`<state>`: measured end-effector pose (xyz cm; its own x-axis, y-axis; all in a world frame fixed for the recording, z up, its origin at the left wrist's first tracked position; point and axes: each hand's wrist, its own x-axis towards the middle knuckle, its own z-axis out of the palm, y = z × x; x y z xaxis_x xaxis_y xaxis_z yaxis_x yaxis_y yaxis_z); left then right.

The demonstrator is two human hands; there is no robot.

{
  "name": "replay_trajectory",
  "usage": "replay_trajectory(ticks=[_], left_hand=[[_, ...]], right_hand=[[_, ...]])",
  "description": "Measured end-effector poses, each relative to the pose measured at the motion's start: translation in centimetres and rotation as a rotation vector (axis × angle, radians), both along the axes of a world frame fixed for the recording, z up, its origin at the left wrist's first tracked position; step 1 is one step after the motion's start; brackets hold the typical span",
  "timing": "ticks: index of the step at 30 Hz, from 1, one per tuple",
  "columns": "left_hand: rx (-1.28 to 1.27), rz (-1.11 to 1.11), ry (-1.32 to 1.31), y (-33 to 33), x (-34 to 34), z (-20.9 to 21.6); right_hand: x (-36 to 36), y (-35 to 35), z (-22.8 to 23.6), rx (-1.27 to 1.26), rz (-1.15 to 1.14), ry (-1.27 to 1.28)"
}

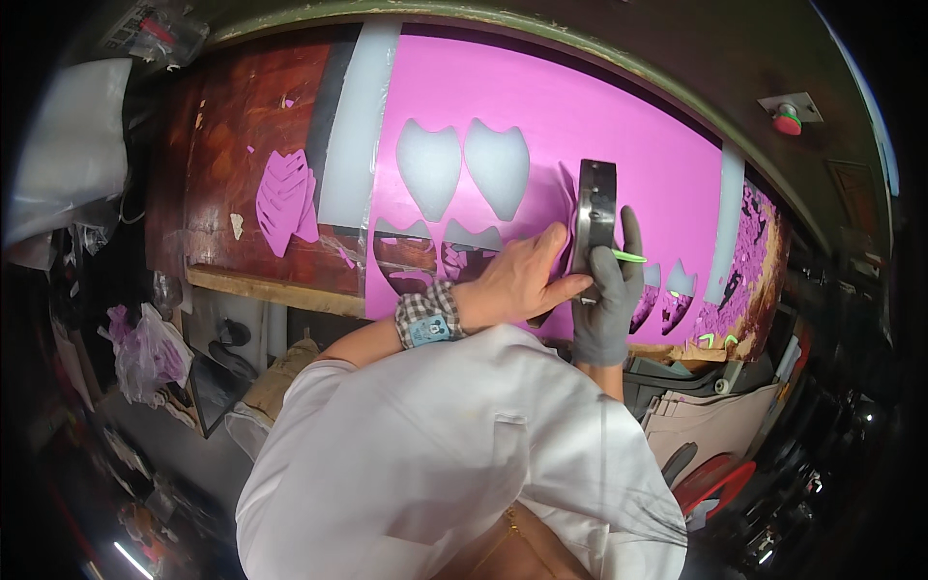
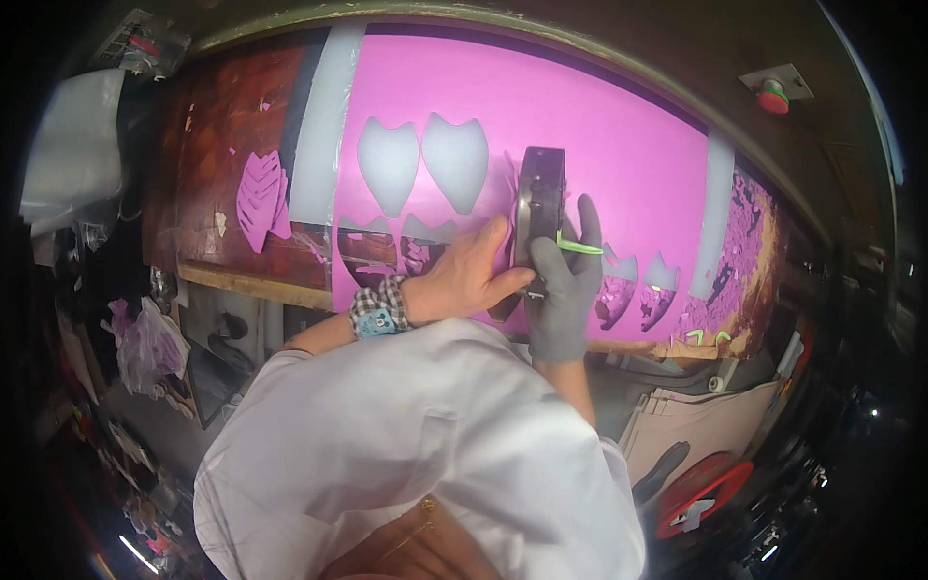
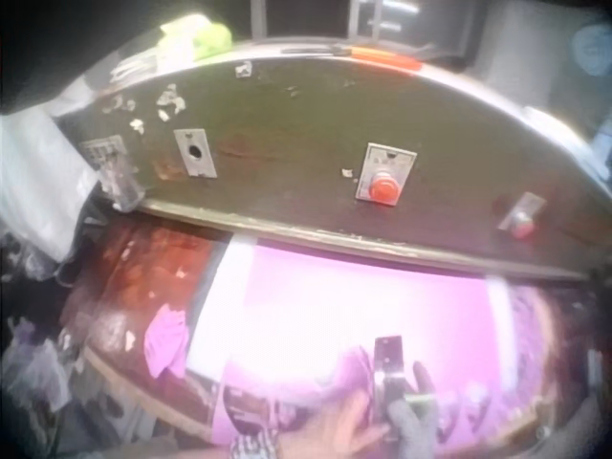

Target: The person repeatedly cuts pink foam sheets using a die-cutting machine. They place the foam under the press, activate the machine, then remove and peel away the cut shapes. The process is repeated multiple times with new sheets.

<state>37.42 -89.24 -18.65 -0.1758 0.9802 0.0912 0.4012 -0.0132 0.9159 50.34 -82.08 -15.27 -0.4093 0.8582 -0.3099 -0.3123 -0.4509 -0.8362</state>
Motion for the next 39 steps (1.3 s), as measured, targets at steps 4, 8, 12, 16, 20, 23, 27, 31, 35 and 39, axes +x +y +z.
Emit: replay_trajectory(ticks=[4, 8, 12, 16, 20, 23, 27, 31, 35, 39], left_hand=[[-0.062, -0.223, -0.005, -1.2, -1.4, -0.8], [-0.345, 0.482, -0.428, -4.9, -8.2, -0.3], [-0.094, 0.626, -0.604, -6.8, -12.5, -1.8], [-0.026, 0.627, -0.743, -7.9, -12.8, -3.8], [0.030, 0.753, -0.744, -10.0, -13.1, -4.4], [-0.062, 0.797, -0.592, -11.9, -12.9, -5.3], [0.030, 0.898, 0.044, -14.6, -11.0, -7.0], [0.047, 0.922, 0.151, -16.6, -8.8, -7.6], [0.024, 0.937, 0.238, -16.7, -7.6, -7.2], [0.103, 0.893, 0.324, -16.3, -7.5, -6.6]], right_hand=[[2.5, -0.4, -0.5, -0.205, -0.075, 0.160], [3.9, 1.3, -0.2, 0.054, -0.150, -0.037], [0.6, 3.8, -0.9, 0.410, -0.035, -0.394], [-5.0, 5.5, -4.7, 0.742, 0.069, -0.605], [-6.2, 5.9, -6.8, 1.104, 0.072, -0.805], [-4.9, 5.5, -6.7, 1.231, 0.140, -0.912], [-1.8, 3.0, -6.6, 1.465, 0.207, -0.958], [3.8, 1.6, -5.5, 1.271, 0.039, -0.798], [8.9, 8.5, -0.1, 1.135, -0.555, -0.983], [10.4, 11.5, 2.4, 1.117, -0.697, -1.135]])
